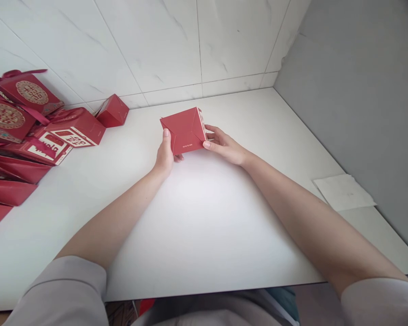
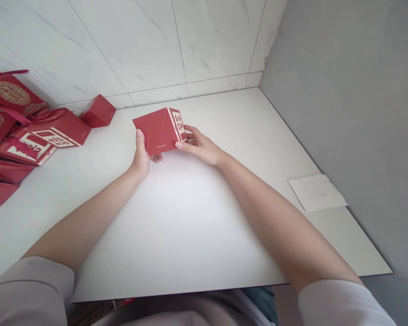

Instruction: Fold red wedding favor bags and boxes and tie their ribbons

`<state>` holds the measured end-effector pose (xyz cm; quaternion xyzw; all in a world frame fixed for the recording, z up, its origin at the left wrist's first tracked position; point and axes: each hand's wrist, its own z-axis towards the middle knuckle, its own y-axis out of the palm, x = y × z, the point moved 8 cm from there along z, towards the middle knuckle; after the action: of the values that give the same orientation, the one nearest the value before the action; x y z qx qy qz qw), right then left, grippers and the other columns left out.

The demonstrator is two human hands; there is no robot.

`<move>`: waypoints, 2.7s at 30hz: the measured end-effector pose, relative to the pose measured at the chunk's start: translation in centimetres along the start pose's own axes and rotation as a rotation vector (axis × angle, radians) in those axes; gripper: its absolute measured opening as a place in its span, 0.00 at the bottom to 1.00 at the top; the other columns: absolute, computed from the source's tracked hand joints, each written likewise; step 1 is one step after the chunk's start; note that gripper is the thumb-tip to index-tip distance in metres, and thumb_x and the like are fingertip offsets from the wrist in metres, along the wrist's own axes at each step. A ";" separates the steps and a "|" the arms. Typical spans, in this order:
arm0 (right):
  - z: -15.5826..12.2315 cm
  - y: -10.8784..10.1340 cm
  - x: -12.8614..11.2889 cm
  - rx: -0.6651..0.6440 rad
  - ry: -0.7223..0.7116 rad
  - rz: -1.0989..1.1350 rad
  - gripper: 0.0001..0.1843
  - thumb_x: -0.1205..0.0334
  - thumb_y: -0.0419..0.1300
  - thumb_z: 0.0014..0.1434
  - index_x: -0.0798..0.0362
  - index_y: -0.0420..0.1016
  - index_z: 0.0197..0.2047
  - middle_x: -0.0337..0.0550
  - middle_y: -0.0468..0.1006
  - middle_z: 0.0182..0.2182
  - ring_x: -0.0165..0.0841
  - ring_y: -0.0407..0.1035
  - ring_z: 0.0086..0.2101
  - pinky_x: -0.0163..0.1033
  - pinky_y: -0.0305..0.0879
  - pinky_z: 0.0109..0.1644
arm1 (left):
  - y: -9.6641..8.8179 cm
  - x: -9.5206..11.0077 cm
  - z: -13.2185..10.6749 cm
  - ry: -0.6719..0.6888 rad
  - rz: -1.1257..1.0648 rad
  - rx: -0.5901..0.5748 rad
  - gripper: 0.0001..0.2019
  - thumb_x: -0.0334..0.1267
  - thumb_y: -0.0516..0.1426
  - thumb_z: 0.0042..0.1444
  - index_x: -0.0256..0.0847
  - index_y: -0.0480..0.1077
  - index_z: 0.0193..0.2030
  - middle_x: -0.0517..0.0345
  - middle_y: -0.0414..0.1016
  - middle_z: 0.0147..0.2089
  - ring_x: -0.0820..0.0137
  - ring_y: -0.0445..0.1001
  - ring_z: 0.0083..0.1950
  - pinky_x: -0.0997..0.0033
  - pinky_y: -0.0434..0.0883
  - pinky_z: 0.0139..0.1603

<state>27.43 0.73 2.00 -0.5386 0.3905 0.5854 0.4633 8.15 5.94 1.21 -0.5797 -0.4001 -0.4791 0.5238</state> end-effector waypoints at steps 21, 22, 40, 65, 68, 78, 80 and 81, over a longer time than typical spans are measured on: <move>0.0 0.0 0.0 0.002 -0.005 0.004 0.60 0.29 0.70 0.55 0.51 0.54 0.77 0.62 0.66 0.72 0.54 0.65 0.69 0.63 0.59 0.75 | -0.1 -0.1 0.2 0.023 0.017 0.002 0.46 0.83 0.38 0.56 0.44 0.77 0.43 0.53 0.72 0.22 0.63 0.74 0.24 0.67 0.65 0.21; 0.0 0.0 -0.1 0.000 -0.008 0.005 0.59 0.29 0.70 0.55 0.51 0.54 0.77 0.62 0.66 0.72 0.54 0.65 0.69 0.63 0.59 0.75 | -0.2 -0.1 0.2 0.021 0.014 0.004 0.46 0.83 0.38 0.56 0.44 0.77 0.43 0.53 0.72 0.22 0.64 0.74 0.24 0.67 0.65 0.21; 0.0 0.1 0.0 -0.006 -0.004 0.012 0.58 0.30 0.70 0.57 0.53 0.52 0.77 0.62 0.65 0.73 0.52 0.64 0.69 0.62 0.59 0.75 | -0.1 -0.4 0.2 0.001 -0.021 -0.006 0.45 0.83 0.40 0.56 0.42 0.76 0.40 0.54 0.72 0.21 0.66 0.72 0.23 0.69 0.65 0.21; 0.3 0.3 1.7 0.039 -0.018 0.043 0.58 0.28 0.71 0.54 0.45 0.54 0.77 0.58 0.68 0.68 0.48 0.73 0.58 0.61 0.67 0.68 | -0.7 -0.8 -0.3 -0.034 0.005 0.006 0.44 0.84 0.42 0.54 0.40 0.72 0.32 0.54 0.72 0.21 0.67 0.74 0.24 0.71 0.68 0.22; 0.1 0.4 1.8 0.042 -0.004 0.062 0.58 0.30 0.71 0.54 0.45 0.53 0.77 0.58 0.68 0.68 0.48 0.73 0.57 0.61 0.67 0.67 | -0.7 -1.0 -0.5 -0.022 -0.001 -0.017 0.43 0.82 0.43 0.56 0.40 0.73 0.36 0.56 0.73 0.22 0.68 0.73 0.24 0.71 0.69 0.23; -1.0 0.8 1.3 0.017 -0.015 0.085 0.48 0.36 0.70 0.60 0.40 0.57 0.76 0.54 0.68 0.69 0.46 0.74 0.55 0.61 0.69 0.65 | -0.8 -1.4 -1.6 0.014 -0.052 -0.080 0.39 0.78 0.44 0.61 0.43 0.72 0.47 0.58 0.76 0.27 0.68 0.73 0.26 0.68 0.70 0.28; -1.2 0.8 1.2 0.015 -0.020 0.085 0.47 0.37 0.70 0.60 0.40 0.57 0.75 0.54 0.68 0.69 0.46 0.74 0.55 0.60 0.69 0.65 | -0.7 -1.4 -1.8 0.043 -0.064 -0.103 0.38 0.77 0.44 0.62 0.42 0.71 0.46 0.59 0.75 0.26 0.69 0.72 0.26 0.69 0.69 0.28; -1.2 0.8 1.3 0.013 -0.019 0.091 0.47 0.37 0.71 0.60 0.39 0.57 0.75 0.54 0.68 0.70 0.46 0.74 0.55 0.60 0.69 0.64 | -0.7 -1.3 -1.9 0.052 -0.069 -0.119 0.37 0.77 0.44 0.62 0.42 0.71 0.46 0.59 0.75 0.27 0.70 0.72 0.26 0.69 0.68 0.28</move>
<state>27.01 -0.46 0.56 -0.5118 0.4140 0.6085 0.4433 6.96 4.24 0.07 -0.5829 -0.3769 -0.5349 0.4817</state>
